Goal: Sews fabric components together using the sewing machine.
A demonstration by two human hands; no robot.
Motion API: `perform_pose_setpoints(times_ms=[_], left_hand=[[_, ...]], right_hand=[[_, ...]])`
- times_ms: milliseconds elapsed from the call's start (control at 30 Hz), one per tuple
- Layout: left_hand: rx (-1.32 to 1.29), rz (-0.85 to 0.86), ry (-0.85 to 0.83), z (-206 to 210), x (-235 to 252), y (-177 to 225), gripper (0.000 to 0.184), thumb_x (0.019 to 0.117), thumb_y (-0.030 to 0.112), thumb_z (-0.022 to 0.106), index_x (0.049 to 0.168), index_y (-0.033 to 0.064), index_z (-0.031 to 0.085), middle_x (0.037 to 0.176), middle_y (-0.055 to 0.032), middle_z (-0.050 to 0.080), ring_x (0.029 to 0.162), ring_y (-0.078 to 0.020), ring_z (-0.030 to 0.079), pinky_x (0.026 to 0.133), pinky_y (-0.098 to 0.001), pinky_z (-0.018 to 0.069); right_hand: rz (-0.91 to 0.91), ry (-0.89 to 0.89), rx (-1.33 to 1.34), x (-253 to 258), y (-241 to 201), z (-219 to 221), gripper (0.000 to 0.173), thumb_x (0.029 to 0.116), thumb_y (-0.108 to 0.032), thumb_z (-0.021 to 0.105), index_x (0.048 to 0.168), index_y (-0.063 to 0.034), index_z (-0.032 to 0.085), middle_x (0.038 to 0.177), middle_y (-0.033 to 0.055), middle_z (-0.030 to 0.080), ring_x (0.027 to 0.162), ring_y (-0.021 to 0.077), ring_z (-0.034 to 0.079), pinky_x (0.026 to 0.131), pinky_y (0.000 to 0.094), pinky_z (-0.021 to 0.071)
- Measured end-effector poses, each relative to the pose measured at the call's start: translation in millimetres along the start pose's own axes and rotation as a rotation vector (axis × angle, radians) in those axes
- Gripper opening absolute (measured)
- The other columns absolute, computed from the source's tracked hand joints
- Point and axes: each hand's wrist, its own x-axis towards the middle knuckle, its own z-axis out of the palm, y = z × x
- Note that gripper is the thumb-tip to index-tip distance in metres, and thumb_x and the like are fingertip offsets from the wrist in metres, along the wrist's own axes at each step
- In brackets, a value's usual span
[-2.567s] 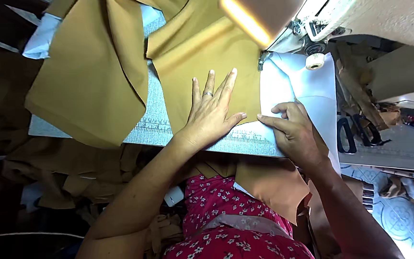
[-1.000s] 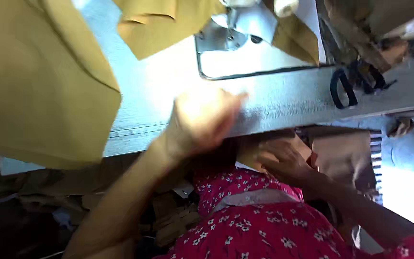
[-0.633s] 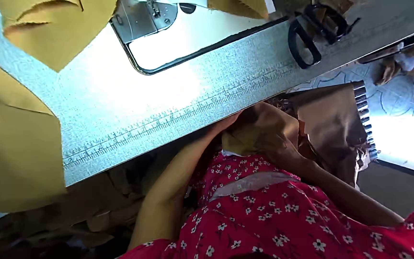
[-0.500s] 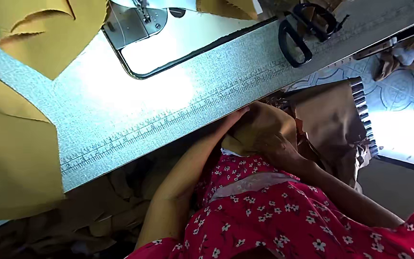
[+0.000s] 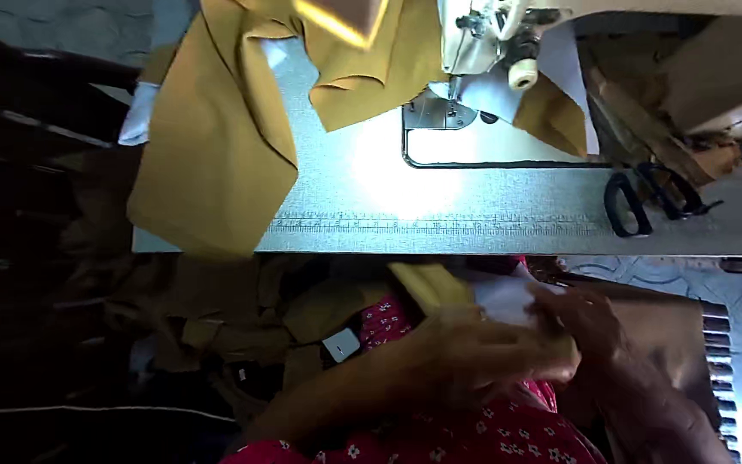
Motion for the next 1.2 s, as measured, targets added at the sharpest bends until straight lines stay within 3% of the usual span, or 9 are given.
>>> perform_pose_setpoints(times_ms=[133, 300, 400, 533, 667, 833, 933, 1033, 1200], left_hand=[[0.156, -0.154, 0.182, -92, -31, 47, 0.022, 0.1085, 0.023, 0.051, 0.121, 0.0170, 0.067, 0.104, 0.0057, 0.070, 0.093, -0.0001, 0.064, 0.082, -0.0163, 0.0523], [0.711, -0.396, 0.472, -177, -97, 45, 0.023, 0.1065, 0.026, 0.055, 0.112, 0.0093, 0.070, 0.100, 0.0058, 0.072, 0.092, 0.0024, 0.067, 0.082, -0.0169, 0.0555], [1.006, -0.615, 0.491, -211, -109, -4, 0.039, 0.1076, 0.028, 0.051, 0.123, -0.0050, 0.064, 0.111, -0.0220, 0.069, 0.099, -0.0262, 0.069, 0.089, -0.0429, 0.0567], [1.107, -0.797, 0.225, -165, -32, -27, 0.052, 0.1104, 0.025, 0.041, 0.154, -0.0033, 0.039, 0.149, -0.0345, 0.045, 0.136, -0.0554, 0.044, 0.110, -0.0706, 0.0316], [0.817, -0.580, 0.119, -99, 1, -76, 0.032, 0.0991, -0.001, 0.053, 0.127, -0.0020, 0.069, 0.141, -0.0226, 0.061, 0.139, -0.0438, 0.050, 0.119, -0.0638, 0.0295], [0.633, -0.542, 0.194, -67, 34, -114, 0.035, 0.1013, 0.005, 0.052, 0.134, 0.0005, 0.064, 0.143, -0.0217, 0.059, 0.142, -0.0426, 0.046, 0.120, -0.0631, 0.0257], [0.616, -0.507, 0.151, -67, 33, -114, 0.044, 0.1030, 0.011, 0.052, 0.145, -0.0004, 0.053, 0.149, -0.0216, 0.054, 0.146, -0.0406, 0.043, 0.121, -0.0614, 0.0243], [0.616, -0.519, 0.119, -84, 12, -106, 0.047, 0.1046, 0.021, 0.053, 0.145, -0.0021, 0.051, 0.150, -0.0192, 0.053, 0.147, -0.0376, 0.041, 0.123, -0.0590, 0.0232], [0.626, -0.506, 0.199, -96, -6, -99, 0.024, 0.1017, 0.005, 0.048, 0.106, -0.0029, 0.070, 0.140, -0.0229, 0.060, 0.142, -0.0428, 0.047, 0.121, -0.0599, 0.0276]], right_hand=[[-0.067, -0.351, 0.295, 27, 27, -26, 0.024, 0.0893, -0.029, 0.068, 0.082, -0.0057, 0.070, 0.075, 0.0070, 0.067, 0.075, 0.0180, 0.066, 0.078, 0.0435, 0.0529], [0.130, -0.420, 0.485, 102, 24, -75, 0.012, 0.0940, -0.020, 0.065, 0.089, -0.0118, 0.072, 0.078, -0.0128, 0.068, 0.070, -0.0113, 0.059, 0.064, 0.0096, 0.0510], [0.380, -0.246, 0.236, 168, 16, -63, 0.011, 0.0944, -0.021, 0.068, 0.092, -0.0095, 0.067, 0.072, -0.0070, 0.062, 0.062, -0.0032, 0.058, 0.059, 0.0201, 0.0521], [0.468, -0.226, 0.037, 235, 40, -18, 0.032, 0.0960, -0.021, 0.071, 0.115, 0.0046, 0.065, 0.099, 0.0224, 0.068, 0.089, 0.0311, 0.065, 0.083, 0.0548, 0.0513], [0.432, -0.244, -0.157, 256, 42, -14, 0.033, 0.0960, -0.021, 0.070, 0.116, 0.0052, 0.064, 0.112, 0.0289, 0.064, 0.105, 0.0425, 0.062, 0.091, 0.0629, 0.0455], [0.112, -0.133, -0.632, 230, 11, -12, 0.034, 0.0925, 0.000, 0.063, 0.126, 0.0070, 0.061, 0.120, 0.0402, 0.059, 0.111, 0.0623, 0.057, 0.087, 0.0731, 0.0435], [-0.319, -0.179, -0.495, 205, 9, -5, 0.015, 0.0957, 0.003, 0.054, 0.100, 0.0082, 0.067, 0.104, 0.0309, 0.066, 0.100, 0.0494, 0.066, 0.083, 0.0594, 0.0522], [-0.325, -0.314, -0.285, 190, 14, -1, 0.017, 0.0949, 0.000, 0.056, 0.099, 0.0035, 0.073, 0.110, 0.0225, 0.071, 0.101, 0.0396, 0.071, 0.081, 0.0521, 0.0582], [-0.293, -0.340, -0.330, 182, 3, 3, 0.028, 0.0956, 0.002, 0.055, 0.116, -0.0022, 0.073, 0.118, 0.0223, 0.069, 0.109, 0.0395, 0.069, 0.087, 0.0519, 0.0577]])
